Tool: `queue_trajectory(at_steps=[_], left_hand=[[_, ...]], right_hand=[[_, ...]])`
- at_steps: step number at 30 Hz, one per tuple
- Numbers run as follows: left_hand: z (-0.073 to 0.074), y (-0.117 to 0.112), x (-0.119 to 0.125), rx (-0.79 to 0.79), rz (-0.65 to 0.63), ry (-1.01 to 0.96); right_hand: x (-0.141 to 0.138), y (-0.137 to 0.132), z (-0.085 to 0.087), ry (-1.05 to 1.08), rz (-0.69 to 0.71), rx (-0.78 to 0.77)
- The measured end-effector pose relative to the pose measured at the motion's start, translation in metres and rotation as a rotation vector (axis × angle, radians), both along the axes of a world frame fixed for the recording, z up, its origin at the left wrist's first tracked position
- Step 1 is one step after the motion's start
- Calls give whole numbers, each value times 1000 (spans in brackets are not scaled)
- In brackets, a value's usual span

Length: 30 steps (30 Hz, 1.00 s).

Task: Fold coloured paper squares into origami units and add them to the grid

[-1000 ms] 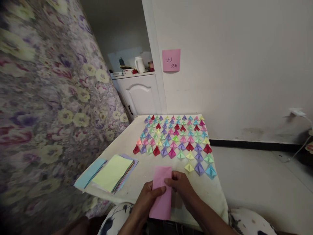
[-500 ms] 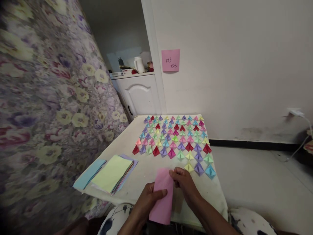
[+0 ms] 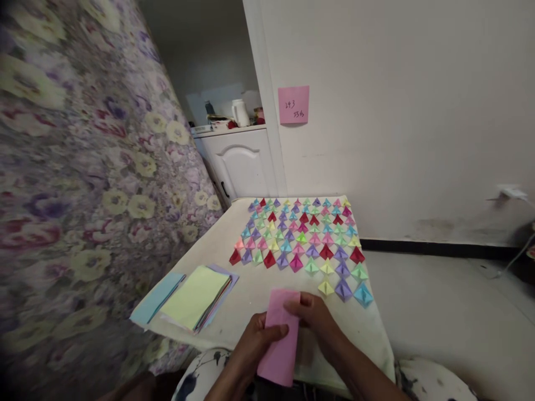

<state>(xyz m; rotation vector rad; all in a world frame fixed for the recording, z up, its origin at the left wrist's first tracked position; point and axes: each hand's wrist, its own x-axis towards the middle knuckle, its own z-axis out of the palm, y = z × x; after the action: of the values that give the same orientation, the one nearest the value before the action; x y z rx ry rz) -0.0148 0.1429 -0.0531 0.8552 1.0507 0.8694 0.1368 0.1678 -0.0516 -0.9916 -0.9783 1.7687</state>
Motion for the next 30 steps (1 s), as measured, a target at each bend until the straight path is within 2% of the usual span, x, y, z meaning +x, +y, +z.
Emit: queue_trajectory(at_steps=[3,6,11,16,18,20,23,30], left_hand=[[-7,1,1,0,-20,3],[-10,0,1,2,-54,19],[-7,-3,2,2,-79,66],[-5,-2,-2,-15,-52,42],[-3,0,-5,5,1,11],[-2,3,-6,30,40,-10],[-1,4,-6,63,54,-21],[-10,5,-6,75,37,13]], right_hand=[[-9,-6,-1,81,55,-8],[-10,-3,-3,55,-16,-3],[1,9,-5,-92,-112,33],[13,18,-3,-59,-186,28],[13,16,-6,-89,-146,-1],[10,13,-10,-166,-29,-27],[1,6,-15,-158,102,33],[-5,3,-15,-182,75,120]])
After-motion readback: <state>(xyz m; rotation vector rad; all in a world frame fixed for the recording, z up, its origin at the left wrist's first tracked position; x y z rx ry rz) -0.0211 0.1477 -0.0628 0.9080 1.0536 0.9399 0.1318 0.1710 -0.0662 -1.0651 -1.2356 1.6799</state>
